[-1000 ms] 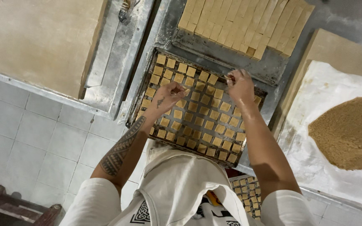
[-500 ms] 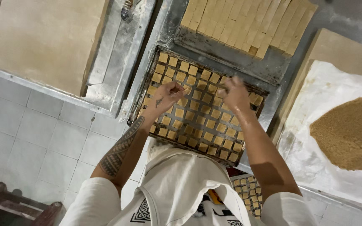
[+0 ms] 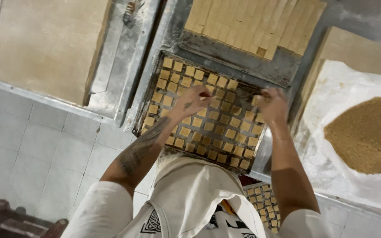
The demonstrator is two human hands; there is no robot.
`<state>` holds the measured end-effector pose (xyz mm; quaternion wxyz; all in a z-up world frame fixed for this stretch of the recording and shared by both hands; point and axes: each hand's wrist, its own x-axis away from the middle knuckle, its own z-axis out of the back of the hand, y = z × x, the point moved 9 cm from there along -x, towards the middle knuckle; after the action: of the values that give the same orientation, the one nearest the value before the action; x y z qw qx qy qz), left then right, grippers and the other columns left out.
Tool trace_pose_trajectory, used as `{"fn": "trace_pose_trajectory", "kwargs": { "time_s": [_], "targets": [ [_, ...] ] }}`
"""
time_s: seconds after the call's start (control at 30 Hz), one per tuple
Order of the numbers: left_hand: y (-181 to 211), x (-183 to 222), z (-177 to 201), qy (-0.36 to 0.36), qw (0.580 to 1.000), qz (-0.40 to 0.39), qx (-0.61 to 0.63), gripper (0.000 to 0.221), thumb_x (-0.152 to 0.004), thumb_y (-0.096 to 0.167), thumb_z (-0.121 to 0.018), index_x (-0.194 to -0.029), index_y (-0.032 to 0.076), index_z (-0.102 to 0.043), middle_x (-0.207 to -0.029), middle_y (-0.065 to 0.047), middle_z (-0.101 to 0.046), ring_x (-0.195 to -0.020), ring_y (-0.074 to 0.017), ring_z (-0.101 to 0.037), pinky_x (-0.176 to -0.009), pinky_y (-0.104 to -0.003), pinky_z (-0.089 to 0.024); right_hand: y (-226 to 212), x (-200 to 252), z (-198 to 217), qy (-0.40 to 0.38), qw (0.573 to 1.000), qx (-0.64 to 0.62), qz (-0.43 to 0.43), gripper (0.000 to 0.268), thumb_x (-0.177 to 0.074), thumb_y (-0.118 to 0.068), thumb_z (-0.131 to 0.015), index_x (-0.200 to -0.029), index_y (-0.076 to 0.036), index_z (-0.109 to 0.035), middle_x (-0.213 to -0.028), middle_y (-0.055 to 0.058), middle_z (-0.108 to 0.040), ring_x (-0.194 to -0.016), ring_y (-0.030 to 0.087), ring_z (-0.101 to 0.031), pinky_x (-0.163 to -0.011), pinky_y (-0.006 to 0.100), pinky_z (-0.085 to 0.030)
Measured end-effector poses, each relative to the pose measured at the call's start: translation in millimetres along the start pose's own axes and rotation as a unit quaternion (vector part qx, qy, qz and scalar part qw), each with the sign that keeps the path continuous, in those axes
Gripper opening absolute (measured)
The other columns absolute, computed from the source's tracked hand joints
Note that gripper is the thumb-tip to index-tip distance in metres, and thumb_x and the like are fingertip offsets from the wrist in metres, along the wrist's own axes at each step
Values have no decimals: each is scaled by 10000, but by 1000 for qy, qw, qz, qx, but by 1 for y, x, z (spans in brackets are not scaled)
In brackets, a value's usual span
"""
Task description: The person places small rectangular dough pieces onto a baking tray by hand, arranging them in organized rows and columns.
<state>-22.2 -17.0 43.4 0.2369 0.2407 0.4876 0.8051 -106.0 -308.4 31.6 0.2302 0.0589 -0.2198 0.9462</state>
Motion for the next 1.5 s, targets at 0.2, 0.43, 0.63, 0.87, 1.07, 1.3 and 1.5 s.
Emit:
{"fn": "trace_pose_trajectory", "kwargs": {
  "time_s": [0.2,0.43,0.63,0.87,1.07,1.3,1.5],
  "targets": [
    [18,-91,-98,-18,978,-137,-154,193,-970,232,-701,-1098,91,-728,-1065,-96,-647,-1013,-268,-602,-885,-448,-510,68,18,29,53,998,-21,16,294,-928,-189,-702,-1206,-97,-736,-1169,184,-741,-1101,344,-681,-1025,437,-507],
    [27,-107,-139,-29,937,-200,-286,113,-936,203,-745,-1030,144,-761,-1189,-80,-591,-1261,-301,-469,-1114,-576,-342,70,37,7,20,998,-55,-2,378,-960,-270,-695,-1281,-69,-679,-1227,179,-670,-1174,344,-621,-1041,459,-470],
    [49,-84,-118,60,929,-215,-295,332,-833,250,-816,-1102,78,-726,-1183,-128,-572,-1203,-355,-462,-1002,-563,-361,39,14,-8,13,997,35,71,467,-936,-282,-730,-1336,-62,-629,-1300,193,-531,-1252,398,-471,-1094,480,-389],
    [39,-39,-60,179,940,-176,-229,291,-778,127,-770,-1067,109,-739,-1149,-124,-602,-1137,-353,-499,-941,-518,-421,35,10,-10,9,997,19,73,355,-901,-201,-776,-1216,-81,-664,-1322,143,-561,-1304,352,-507,-1138,457,-419],
    [17,-7,-35,167,964,-106,-176,202,-809,131,-773,-1005,94,-740,-1054,-112,-669,-1045,-330,-597,-897,-490,-472,16,6,-3,32,993,14,115,544,-775,-151,-831,-1292,-87,-670,-1263,205,-544,-1223,432,-474,-1099,514,-343],
    [7,21,-26,174,970,-105,-133,115,-860,97,-764,-973,85,-745,-1026,-96,-714,-1049,-301,-618,-997,-470,-467,22,1,-8,-26,994,46,95,391,-863,-180,-807,-1216,-90,-666,-1313,153,-583,-1296,379,-508,-1157,467,-397],
    [1,27,-25,153,976,-97,-123,121,-872,79,-742,-992,78,-729,-1030,-73,-724,-1085,-294,-620,-1031,-470,-444,8,5,-1,3,993,73,93,439,-784,-176,-842,-1174,-70,-672,-1255,193,-571,-1223,416,-480,-1069,503,-370]
  ]
}}
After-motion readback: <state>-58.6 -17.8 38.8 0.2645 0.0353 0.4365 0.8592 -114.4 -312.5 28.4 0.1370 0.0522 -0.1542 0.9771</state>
